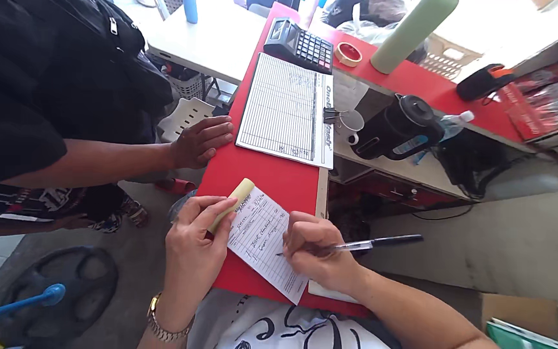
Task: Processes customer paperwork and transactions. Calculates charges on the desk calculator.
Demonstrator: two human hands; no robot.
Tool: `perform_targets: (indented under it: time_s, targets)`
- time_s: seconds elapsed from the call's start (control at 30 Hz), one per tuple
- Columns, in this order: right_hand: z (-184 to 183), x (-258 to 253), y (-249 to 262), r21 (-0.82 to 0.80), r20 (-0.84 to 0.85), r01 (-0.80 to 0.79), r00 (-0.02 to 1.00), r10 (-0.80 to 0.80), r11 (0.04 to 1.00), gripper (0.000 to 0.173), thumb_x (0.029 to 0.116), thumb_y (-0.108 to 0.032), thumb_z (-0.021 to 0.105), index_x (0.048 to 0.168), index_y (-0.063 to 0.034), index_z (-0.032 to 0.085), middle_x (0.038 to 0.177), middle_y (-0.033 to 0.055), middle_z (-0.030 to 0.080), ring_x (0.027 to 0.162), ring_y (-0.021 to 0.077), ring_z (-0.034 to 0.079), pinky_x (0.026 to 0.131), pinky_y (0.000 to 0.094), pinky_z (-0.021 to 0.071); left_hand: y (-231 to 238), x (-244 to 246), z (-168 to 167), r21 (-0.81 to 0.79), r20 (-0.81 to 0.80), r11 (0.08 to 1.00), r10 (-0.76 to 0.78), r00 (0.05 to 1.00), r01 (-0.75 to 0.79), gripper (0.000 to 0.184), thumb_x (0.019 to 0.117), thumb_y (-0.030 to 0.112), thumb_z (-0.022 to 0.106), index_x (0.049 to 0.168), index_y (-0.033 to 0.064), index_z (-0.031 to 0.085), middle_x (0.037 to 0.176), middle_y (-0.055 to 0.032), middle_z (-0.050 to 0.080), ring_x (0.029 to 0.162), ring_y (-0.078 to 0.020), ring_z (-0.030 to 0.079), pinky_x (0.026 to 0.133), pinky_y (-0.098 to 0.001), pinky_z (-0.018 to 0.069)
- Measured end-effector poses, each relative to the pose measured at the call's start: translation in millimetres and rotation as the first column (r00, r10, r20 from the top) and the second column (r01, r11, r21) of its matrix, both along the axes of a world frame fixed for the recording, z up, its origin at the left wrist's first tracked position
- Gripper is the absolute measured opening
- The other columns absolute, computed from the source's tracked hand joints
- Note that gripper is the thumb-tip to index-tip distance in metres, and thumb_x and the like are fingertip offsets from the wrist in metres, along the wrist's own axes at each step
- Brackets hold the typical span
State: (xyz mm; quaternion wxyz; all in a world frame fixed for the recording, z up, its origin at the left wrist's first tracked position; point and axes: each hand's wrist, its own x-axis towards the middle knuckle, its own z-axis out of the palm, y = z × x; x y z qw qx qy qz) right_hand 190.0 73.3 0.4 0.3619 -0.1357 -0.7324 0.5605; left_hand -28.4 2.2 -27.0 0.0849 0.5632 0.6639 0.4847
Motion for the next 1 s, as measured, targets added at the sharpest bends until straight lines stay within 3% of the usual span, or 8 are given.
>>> perform_targets:
  time_s: [0.13,0.5,0.77,0.9,1.0]
  targets:
    - [-5,-8,-10,0.064,0.040,-0.060,0.998,0.058,0.996,0.008,0.0850,0.003,0.062,0.078,0.0015,0.059,0.078,0.0069,0.053,0.074,0.0068,0.053,0.064,0.0166,0.0427,1,-1,1,-0.013,0.010,1.000,-0.014,1.000,0.014,0.022,0.0962,0.030,0.069,0.110,0.0162,0.079,0.114,-0.0017,0.070,0.104,-0.0042,0.064,0.088,-0.0194,0.0525]
    - [-9,-14,-14,0.220,0.139,-0.008,0.990,-0.023,0.975,0.009,0.0837,0.001,0.063,0.075,0.0001,0.061,0.075,0.0070,0.050,0.071,0.0082,0.049,0.060,0.0169,0.0381,0,-4,2,-0.038,0.048,0.999,-0.031,0.998,0.033,0.023,0.0961,0.032,0.069,0.111,0.0184,0.079,0.116,0.0004,0.069,0.105,-0.0034,0.064,0.088,-0.0191,0.0529]
    - [-7,-13,-12,0.153,0.118,-0.024,0.993,0.006,0.988,0.013,0.0835,0.004,0.060,0.072,0.0010,0.057,0.073,0.0071,0.050,0.071,0.0085,0.049,0.060,0.0181,0.0379,1,-5,1,-0.035,0.043,0.999,-0.032,0.999,0.033,0.024,0.0955,0.034,0.069,0.111,0.0186,0.079,0.116,0.0001,0.069,0.105,-0.0033,0.064,0.087,-0.0188,0.0529]
    - [-1,-7,2,-0.050,0.026,-0.031,0.999,0.032,0.998,0.009,0.0889,0.004,0.059,0.081,-0.0009,0.058,0.083,0.0048,0.056,0.068,0.0032,0.058,0.057,0.0152,0.0513,1,-5,0,-0.030,0.048,0.999,-0.035,0.998,0.037,0.023,0.0957,0.033,0.070,0.111,0.0187,0.079,0.116,-0.0002,0.069,0.105,-0.0029,0.064,0.086,-0.0179,0.0534]
    - [-4,-6,5,0.052,0.062,-0.039,0.997,0.036,0.998,0.010,0.0845,0.005,0.060,0.076,0.0010,0.057,0.077,0.0057,0.053,0.073,0.0053,0.052,0.063,0.0163,0.0417,1,-5,0,-0.039,0.054,0.999,-0.034,0.998,0.036,0.023,0.0954,0.034,0.070,0.111,0.0194,0.079,0.115,0.0003,0.069,0.104,-0.0026,0.064,0.086,-0.0180,0.0536]
